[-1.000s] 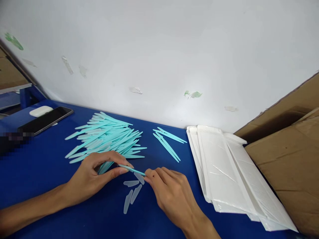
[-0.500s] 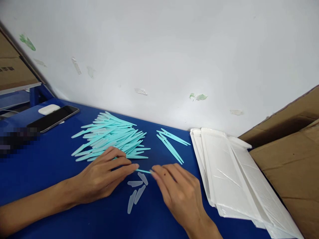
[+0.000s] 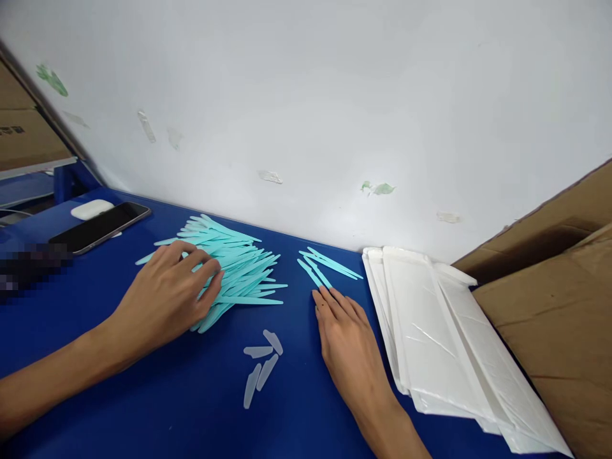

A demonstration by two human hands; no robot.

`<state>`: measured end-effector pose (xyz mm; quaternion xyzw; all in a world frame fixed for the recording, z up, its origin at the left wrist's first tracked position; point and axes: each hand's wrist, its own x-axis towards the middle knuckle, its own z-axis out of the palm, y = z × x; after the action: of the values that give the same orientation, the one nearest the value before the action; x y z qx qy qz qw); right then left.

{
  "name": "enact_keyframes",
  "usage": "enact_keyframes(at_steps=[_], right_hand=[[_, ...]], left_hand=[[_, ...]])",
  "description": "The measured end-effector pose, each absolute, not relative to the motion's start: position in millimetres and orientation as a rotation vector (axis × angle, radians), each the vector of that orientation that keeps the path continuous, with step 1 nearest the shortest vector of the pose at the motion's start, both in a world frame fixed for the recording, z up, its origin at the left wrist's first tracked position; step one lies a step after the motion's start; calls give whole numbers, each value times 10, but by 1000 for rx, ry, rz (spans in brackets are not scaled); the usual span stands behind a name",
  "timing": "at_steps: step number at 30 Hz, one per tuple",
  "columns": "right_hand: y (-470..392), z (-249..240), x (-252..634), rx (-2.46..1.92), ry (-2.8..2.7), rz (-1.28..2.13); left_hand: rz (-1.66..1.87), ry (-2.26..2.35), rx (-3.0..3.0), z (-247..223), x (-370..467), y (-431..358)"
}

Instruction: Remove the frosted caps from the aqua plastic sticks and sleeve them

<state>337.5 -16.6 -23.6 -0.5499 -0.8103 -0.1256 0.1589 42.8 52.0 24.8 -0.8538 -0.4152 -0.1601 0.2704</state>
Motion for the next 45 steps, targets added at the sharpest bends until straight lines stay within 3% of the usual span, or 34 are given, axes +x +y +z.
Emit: enact_keyframes(at_steps=[4,12,20,25,32,45], right_hand=[[-184,-163,3382,-1590,-2292,-334],[-216,-75,3358,-1607,-2291,-427],[-246,-100,3366,-1643,-2258,-462],[-249,-114,3392,-1679,-2258,-455],[-261,-100,3394,-1666,-2248,-218],[-216,-135,3357,-1658,-2274,-368]], left_hand=[[-536,-1061,-2366,243,476,452],[-456,-479,-2898,129,624,217],[-381,-344,-2867,52,669,171],[-419,-388,-2843,59,684,187],[-902,-617,-2828,101,649,222],[-925,-672,-2805,5,602,259]])
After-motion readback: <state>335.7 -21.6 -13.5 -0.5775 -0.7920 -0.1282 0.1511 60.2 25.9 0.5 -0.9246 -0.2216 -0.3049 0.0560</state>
